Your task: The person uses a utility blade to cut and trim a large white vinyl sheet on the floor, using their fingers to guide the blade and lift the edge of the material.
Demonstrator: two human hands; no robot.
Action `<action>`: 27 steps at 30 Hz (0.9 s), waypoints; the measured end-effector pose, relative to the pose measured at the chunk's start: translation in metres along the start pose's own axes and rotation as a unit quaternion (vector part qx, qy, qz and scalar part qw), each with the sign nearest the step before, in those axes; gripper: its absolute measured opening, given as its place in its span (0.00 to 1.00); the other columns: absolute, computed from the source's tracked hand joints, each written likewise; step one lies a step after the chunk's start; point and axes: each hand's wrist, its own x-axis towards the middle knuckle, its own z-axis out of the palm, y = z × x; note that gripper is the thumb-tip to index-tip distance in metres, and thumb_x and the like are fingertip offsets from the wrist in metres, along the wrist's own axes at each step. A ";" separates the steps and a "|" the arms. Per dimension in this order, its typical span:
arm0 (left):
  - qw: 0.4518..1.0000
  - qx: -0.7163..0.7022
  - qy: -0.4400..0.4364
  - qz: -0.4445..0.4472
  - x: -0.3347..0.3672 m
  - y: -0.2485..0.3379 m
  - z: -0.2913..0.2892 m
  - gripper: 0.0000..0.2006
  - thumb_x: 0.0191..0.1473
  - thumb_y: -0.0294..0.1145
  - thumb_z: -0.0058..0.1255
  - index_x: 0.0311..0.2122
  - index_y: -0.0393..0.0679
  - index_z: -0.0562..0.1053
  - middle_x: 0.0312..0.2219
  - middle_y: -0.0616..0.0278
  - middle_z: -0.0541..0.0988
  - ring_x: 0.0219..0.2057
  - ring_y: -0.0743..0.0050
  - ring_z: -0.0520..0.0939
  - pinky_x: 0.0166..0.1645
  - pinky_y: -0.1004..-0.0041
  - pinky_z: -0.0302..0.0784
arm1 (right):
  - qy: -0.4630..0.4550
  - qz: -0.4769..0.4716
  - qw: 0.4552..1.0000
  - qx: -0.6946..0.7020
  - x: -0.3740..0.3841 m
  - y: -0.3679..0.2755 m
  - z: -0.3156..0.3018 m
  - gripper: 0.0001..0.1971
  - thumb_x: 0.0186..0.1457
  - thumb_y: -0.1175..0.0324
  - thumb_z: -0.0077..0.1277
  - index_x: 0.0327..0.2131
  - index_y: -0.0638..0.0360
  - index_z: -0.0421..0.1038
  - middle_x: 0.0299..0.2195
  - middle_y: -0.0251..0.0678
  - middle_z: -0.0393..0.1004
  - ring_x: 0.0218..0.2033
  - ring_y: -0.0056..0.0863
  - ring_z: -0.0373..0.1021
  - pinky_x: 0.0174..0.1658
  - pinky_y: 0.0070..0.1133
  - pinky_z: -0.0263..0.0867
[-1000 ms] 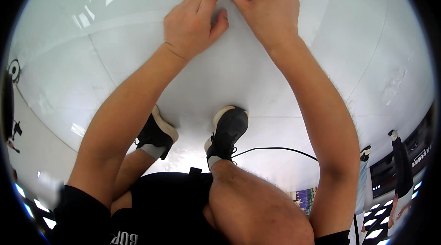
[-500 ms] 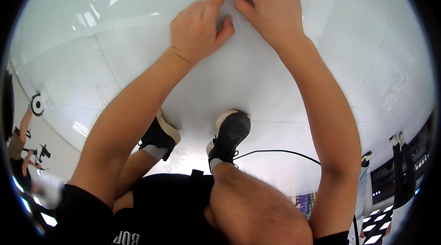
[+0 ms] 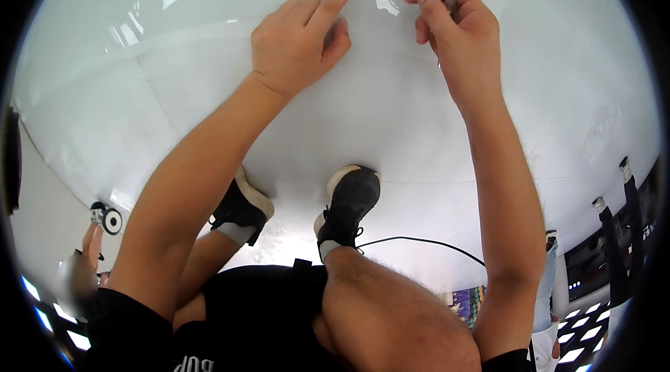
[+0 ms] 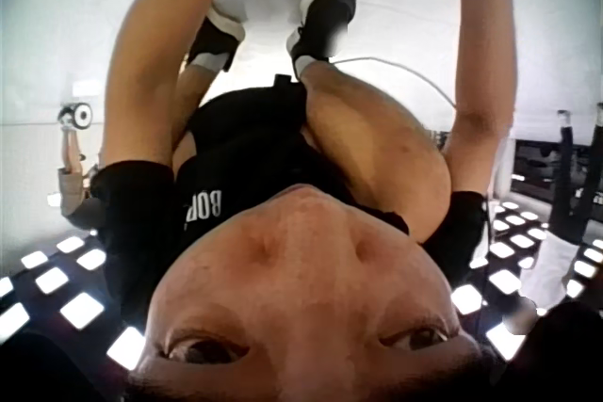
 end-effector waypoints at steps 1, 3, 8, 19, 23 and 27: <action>1.000 -0.004 0.005 0.009 0.002 0.000 0.001 0.28 0.45 0.31 0.62 0.56 0.59 0.79 0.24 0.74 0.72 0.23 0.76 0.75 0.25 0.74 0.72 | -0.025 -0.010 0.999 0.029 -0.008 0.007 -0.002 0.09 0.65 0.63 0.57 0.38 0.59 0.75 0.24 0.30 0.78 0.22 0.12 0.64 0.26 0.14 0.58; 1.000 -0.005 0.012 0.024 0.006 -0.004 0.003 0.29 0.44 0.30 0.62 0.56 0.59 0.80 0.24 0.74 0.71 0.23 0.76 0.73 0.25 0.74 0.71 | -0.069 0.032 0.997 -0.030 -0.023 0.002 -0.005 0.08 0.65 0.64 0.57 0.38 0.59 0.75 0.24 0.31 0.79 0.22 0.11 0.64 0.26 0.14 0.58; 0.996 -0.009 0.007 0.093 0.000 -0.003 0.004 0.32 0.42 0.25 0.63 0.56 0.61 0.80 0.27 0.75 0.69 0.27 0.75 0.71 0.30 0.72 0.67 | -0.110 0.012 0.984 -0.138 -0.051 0.023 -0.003 0.08 0.65 0.69 0.55 0.43 0.62 0.73 0.30 0.34 0.81 0.26 0.18 0.69 0.33 0.19 0.67; 0.995 -0.036 -0.007 0.093 -0.010 -0.002 0.004 0.35 0.41 0.24 0.62 0.59 0.65 0.78 0.28 0.74 0.67 0.30 0.74 0.70 0.34 0.70 0.65 | 0.004 -0.128 0.983 -0.129 -0.054 0.040 0.011 0.12 0.69 0.72 0.50 0.53 0.60 0.71 0.37 0.34 0.82 0.29 0.21 0.75 0.33 0.20 0.73; 0.996 -0.040 -0.017 0.082 -0.011 -0.001 0.003 0.36 0.42 0.25 0.63 0.60 0.67 0.77 0.28 0.74 0.67 0.31 0.74 0.70 0.35 0.69 0.64 | 0.068 -0.124 0.981 -0.129 -0.051 0.037 0.022 0.08 0.67 0.72 0.52 0.48 0.60 0.73 0.33 0.33 0.81 0.28 0.19 0.74 0.31 0.20 0.72; 0.996 -0.042 -0.027 0.077 -0.011 -0.001 0.002 0.37 0.43 0.27 0.64 0.62 0.69 0.75 0.28 0.74 0.66 0.31 0.74 0.70 0.35 0.69 0.64 | 0.076 -0.114 0.972 -0.189 -0.047 0.030 0.023 0.05 0.65 0.72 0.55 0.43 0.60 0.74 0.31 0.32 0.80 0.26 0.18 0.72 0.29 0.19 0.69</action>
